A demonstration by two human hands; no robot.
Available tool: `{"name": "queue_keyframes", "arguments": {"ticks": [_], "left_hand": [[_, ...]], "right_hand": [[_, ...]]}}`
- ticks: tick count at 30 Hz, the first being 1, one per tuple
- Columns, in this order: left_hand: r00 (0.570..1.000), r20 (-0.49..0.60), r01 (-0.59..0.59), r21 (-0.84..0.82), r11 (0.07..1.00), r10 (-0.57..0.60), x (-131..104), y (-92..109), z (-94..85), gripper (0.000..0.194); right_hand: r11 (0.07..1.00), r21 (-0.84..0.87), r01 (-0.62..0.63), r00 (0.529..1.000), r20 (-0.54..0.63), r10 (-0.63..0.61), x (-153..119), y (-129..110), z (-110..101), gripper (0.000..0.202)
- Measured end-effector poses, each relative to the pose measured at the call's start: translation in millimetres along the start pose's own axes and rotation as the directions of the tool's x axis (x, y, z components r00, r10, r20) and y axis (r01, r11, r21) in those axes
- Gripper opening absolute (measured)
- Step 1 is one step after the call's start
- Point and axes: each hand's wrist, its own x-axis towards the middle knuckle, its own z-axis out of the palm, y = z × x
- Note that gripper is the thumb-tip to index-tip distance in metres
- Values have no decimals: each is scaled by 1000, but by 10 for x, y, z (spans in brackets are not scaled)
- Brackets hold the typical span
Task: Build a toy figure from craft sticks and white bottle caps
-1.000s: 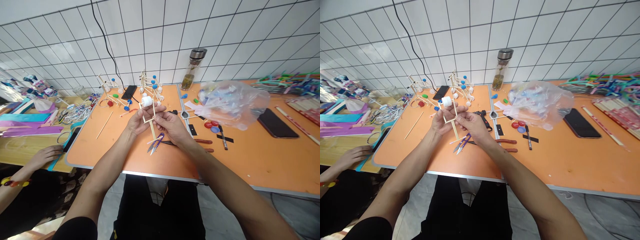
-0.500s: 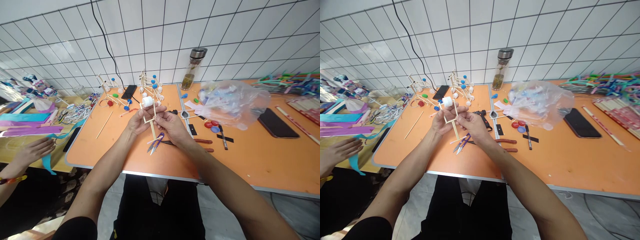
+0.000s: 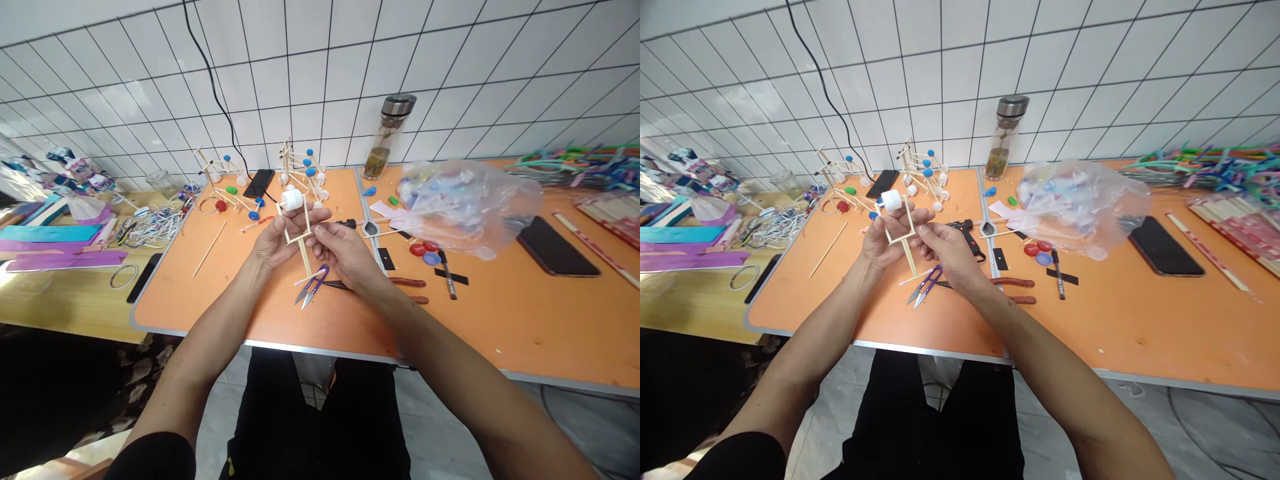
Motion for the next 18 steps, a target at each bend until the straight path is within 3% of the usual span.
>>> {"name": "queue_keyframes", "arguments": {"ticks": [7,18], "left_hand": [[998,50,-29,72,997,25,-5,-3,0,64],[994,70,-89,83,993,83,2,-38,-73,83]], "right_hand": [[999,-37,24,1000,-3,-24,0,22,2,55],[1000,-14,10,1000,-29,-11,4,14,19,57]]}}
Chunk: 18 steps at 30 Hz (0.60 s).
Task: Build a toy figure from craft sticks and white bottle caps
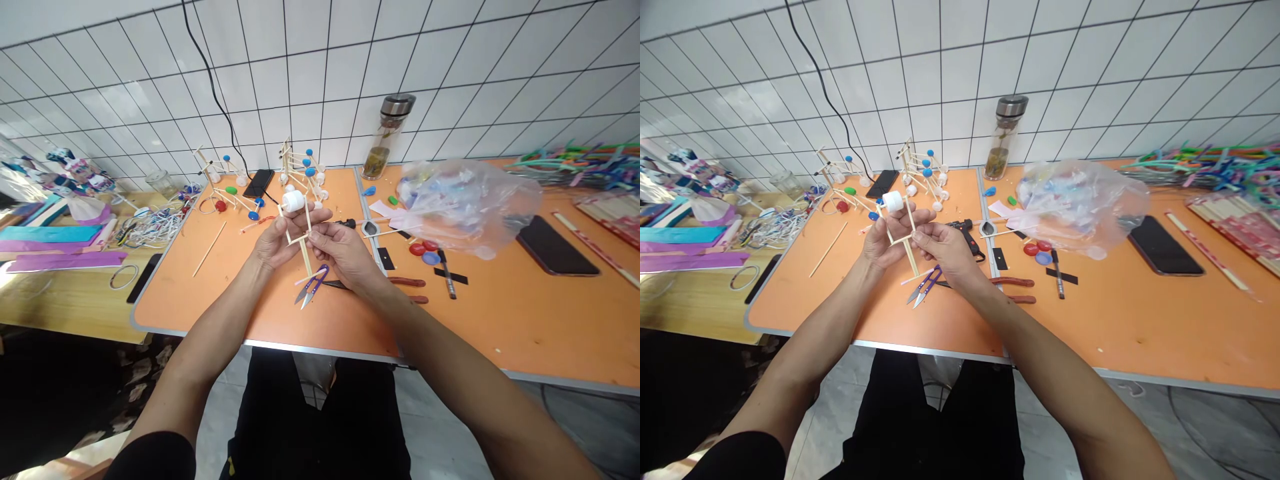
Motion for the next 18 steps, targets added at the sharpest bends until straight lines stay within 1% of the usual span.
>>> {"name": "queue_keyframes", "arguments": {"ticks": [4,9,13,18], "left_hand": [[996,-69,48,-56,997,-52,-3,-6,-8,78],[997,-60,38,-78,996,-43,4,-12,-8,84],[993,-87,70,-108,992,-80,-2,6,29,79],[993,-71,90,-80,993,-95,-10,29,74,74]], "right_hand": [[1000,-1,15,1000,11,-15,-6,0,5,55],[1000,-8,25,1000,17,-25,-13,1,5,54],[999,-24,32,999,26,-31,-18,11,-3,53],[1000,-5,25,999,38,-25,-23,5,0,53]]}}
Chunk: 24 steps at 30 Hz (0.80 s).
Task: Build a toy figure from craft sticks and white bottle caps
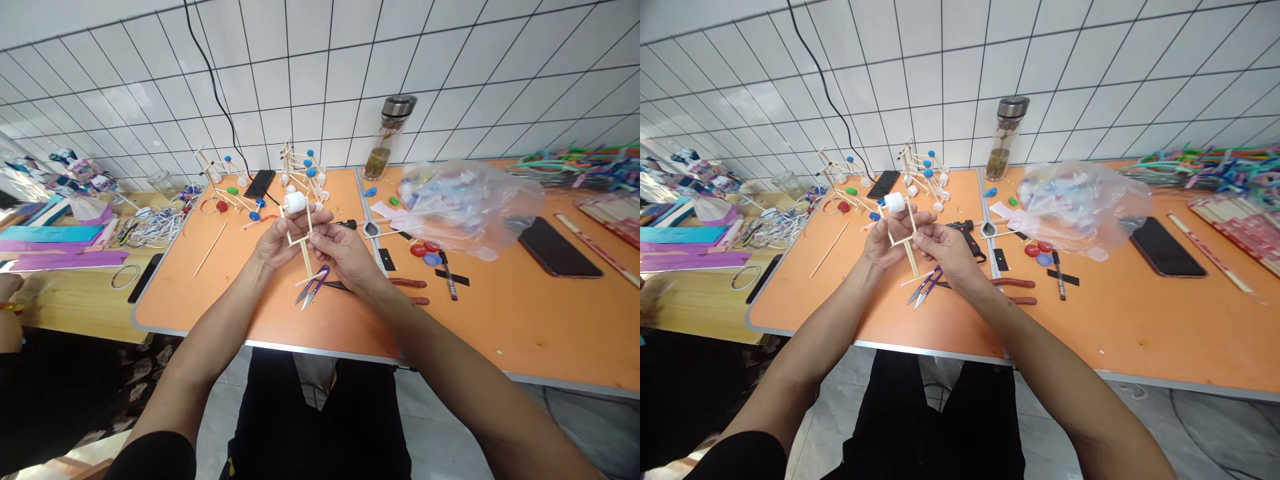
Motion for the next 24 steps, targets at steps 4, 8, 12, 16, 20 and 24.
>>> {"name": "queue_keyframes", "arguments": {"ticks": [4,8,12,16,20,24], "left_hand": [[1000,5,-20,11,1000,20,0,2,1,77],[1000,16,-19,19,1000,19,0,11,1,73],[1000,-7,5,-12,1000,-5,1,26,15,69],[1000,-3,11,-37,999,-12,4,32,28,72],[999,-25,36,-46,998,-37,9,31,29,75],[1000,-18,24,-45,999,-25,13,24,13,74]], "right_hand": [[1000,-12,0,1000,10,0,8,0,-2,53],[1000,-27,1,1000,16,0,9,4,-7,52],[1000,-8,-7,1000,25,7,-1,-15,2,52],[1000,14,-18,1000,15,18,-9,-36,15,54],[1000,5,-13,1000,14,13,-9,-25,11,53],[1000,-5,6,1000,14,-6,4,14,-2,50]]}}
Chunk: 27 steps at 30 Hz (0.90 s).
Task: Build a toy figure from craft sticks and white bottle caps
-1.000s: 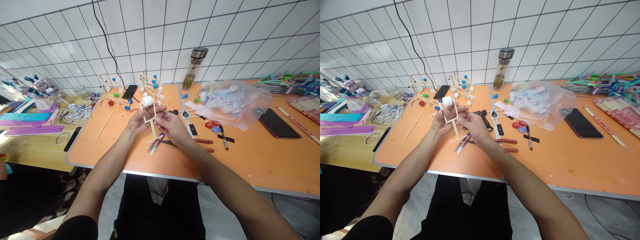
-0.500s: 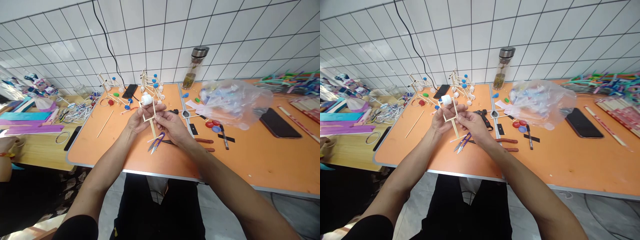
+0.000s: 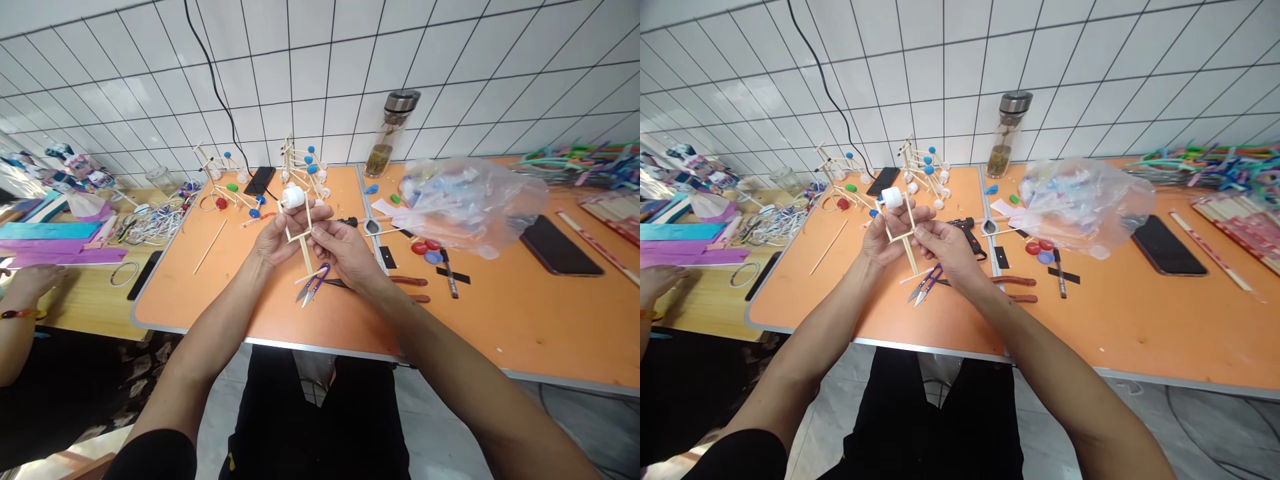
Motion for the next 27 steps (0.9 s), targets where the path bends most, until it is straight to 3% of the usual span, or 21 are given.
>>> {"name": "queue_keyframes", "arguments": {"ticks": [4,12,23,27], "left_hand": [[999,38,-11,13,1000,11,-2,-6,-11,74],[1000,-14,13,-4,1000,-14,-15,-4,29,79],[998,57,-2,65,998,-1,-6,-18,0,69],[999,37,19,40,999,-20,-6,-21,-5,66]], "right_hand": [[1000,4,2,1000,-26,-2,7,15,-1,54],[1000,-8,5,999,-34,-6,6,-12,23,57],[1000,-3,13,999,-31,-13,-4,-16,23,53],[1000,-11,19,999,-29,-20,-10,-12,14,52]]}}
